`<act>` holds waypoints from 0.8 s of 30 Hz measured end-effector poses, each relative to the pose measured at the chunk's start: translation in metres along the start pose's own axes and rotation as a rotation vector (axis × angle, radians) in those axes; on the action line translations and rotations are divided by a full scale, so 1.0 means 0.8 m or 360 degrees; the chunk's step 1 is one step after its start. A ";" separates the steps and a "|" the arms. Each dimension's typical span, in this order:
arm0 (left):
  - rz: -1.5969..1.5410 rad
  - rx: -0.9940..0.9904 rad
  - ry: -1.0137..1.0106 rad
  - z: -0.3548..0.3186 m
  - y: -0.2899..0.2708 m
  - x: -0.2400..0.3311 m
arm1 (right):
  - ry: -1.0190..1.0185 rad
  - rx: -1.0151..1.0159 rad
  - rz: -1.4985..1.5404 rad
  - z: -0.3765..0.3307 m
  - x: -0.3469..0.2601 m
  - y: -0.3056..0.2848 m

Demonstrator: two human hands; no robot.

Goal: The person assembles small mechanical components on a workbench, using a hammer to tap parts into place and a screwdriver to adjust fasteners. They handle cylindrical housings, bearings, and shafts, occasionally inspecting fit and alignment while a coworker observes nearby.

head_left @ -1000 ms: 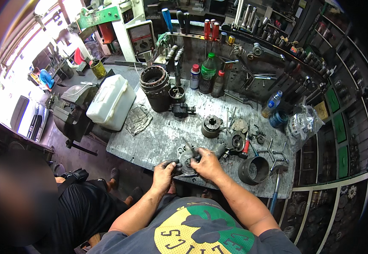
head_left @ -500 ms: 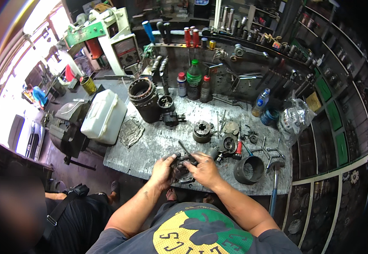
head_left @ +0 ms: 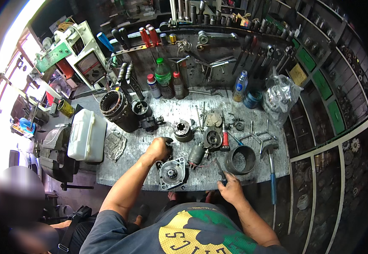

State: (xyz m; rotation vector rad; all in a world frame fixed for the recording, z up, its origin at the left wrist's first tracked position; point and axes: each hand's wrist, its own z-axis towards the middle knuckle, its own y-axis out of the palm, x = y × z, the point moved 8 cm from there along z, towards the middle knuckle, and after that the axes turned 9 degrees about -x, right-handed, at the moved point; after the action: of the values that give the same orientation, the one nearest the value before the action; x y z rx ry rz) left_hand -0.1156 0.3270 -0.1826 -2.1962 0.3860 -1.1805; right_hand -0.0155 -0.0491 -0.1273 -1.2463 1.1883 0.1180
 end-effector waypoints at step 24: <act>-0.0223 0.0671 0.0127 -0.219 0.030 0.088 | -0.0634 -0.0089 -0.0769 0.036 -0.048 0.048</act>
State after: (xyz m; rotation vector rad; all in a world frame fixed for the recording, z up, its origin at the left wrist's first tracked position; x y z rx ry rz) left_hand -0.2201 0.2063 -0.0790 -1.8362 0.0080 -1.2925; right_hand -0.0388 0.0075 -0.1288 -1.4462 0.5272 0.0372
